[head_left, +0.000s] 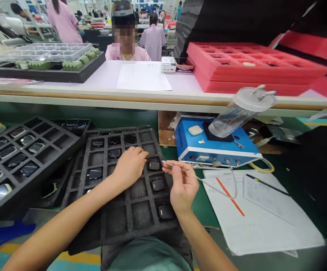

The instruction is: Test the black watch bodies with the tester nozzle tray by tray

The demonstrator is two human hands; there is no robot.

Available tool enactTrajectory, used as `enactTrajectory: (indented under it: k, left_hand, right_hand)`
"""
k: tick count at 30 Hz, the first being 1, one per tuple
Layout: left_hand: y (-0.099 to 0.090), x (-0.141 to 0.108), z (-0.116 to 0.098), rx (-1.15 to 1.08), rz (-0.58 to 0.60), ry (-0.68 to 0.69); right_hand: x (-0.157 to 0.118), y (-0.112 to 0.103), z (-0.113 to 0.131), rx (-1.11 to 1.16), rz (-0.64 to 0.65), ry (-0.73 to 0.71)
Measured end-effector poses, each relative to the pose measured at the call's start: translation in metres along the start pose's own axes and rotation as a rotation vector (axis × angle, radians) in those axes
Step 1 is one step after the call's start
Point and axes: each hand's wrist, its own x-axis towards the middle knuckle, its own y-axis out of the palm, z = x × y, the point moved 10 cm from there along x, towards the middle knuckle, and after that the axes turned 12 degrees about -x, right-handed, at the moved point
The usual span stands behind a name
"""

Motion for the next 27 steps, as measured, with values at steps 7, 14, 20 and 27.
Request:
enactTrajectory:
  k: [7, 14, 20, 27]
  left_hand:
    - [-0.005, -0.028, 0.020, 0.222, 0.174, -0.052]
    - [-0.019, -0.014, 0.040, -0.742, -0.141, -0.256]
    - [0.015, -0.013, 0.029, -1.273, -0.201, -0.351]
    - [0.018, -0.018, 0.031, -1.281, -0.223, -0.326]
  right_hand:
    - [0.001, 0.007, -0.007, -0.035, 0.064, 0.014]
    - [-0.001, 0.017, 0.005, -0.133, 0.157, -0.165]
    - [0.001, 0.017, 0.005, -0.143, 0.156, -0.184]
    - [0.003, 0.017, 0.006, -0.184, 0.163, -0.191]
